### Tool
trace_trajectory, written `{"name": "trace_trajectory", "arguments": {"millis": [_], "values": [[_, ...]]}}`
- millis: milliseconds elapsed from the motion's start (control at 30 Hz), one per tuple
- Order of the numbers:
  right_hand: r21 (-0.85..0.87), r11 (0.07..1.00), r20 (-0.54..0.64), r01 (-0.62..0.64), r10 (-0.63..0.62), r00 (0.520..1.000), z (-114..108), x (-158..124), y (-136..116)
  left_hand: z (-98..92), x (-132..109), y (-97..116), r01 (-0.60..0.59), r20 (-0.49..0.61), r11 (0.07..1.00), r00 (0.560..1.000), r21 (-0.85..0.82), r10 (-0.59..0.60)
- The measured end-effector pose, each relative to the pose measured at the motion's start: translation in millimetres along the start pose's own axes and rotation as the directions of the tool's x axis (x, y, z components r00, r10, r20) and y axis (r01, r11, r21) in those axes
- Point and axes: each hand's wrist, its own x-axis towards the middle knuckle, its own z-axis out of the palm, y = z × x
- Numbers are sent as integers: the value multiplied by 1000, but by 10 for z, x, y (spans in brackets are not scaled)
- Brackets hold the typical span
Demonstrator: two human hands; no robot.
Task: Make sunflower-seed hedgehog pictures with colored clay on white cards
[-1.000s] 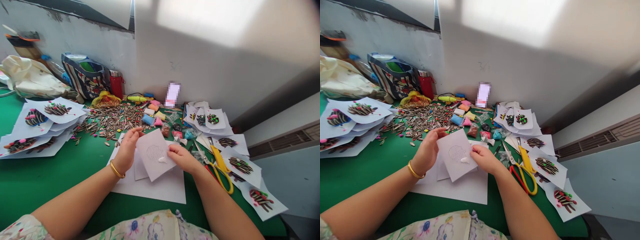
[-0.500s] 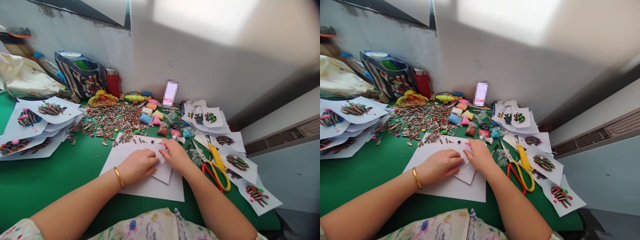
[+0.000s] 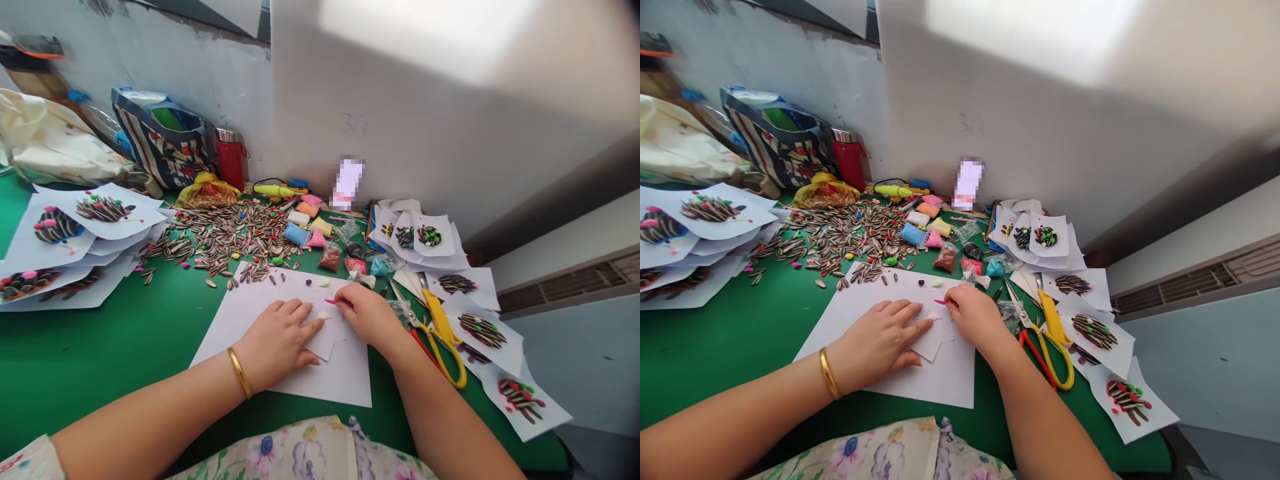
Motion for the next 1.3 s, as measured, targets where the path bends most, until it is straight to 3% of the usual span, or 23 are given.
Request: {"name": "trace_trajectory", "arguments": {"millis": [133, 367, 667, 867, 1100, 1300], "values": [[-28, 997, -27, 71, -72, 997, 80, 16, -36, -60, 13, 4, 104, 6, 995, 995, -3, -104], [-146, 980, -93, 138, -152, 984, 252, 75, -36, -24, 49, 6, 102, 20, 995, 995, -23, -101], [-199, 965, -85, 168, -188, 978, 228, 60, -76, -14, 52, 26, 109, 40, 994, 993, 28, -110], [-218, 966, -154, 141, -177, 972, 238, 68, -100, -5, 42, 28, 111, 32, 993, 993, 35, -112], [-244, 949, -93, 198, -227, 970, 229, 68, -145, 8, 40, 28, 116, 6, 993, 993, 11, -116], [-227, 963, -123, 142, -173, 977, 197, 49, -95, 8, 41, 32, 115, 7, 993, 993, 11, -115]]}}
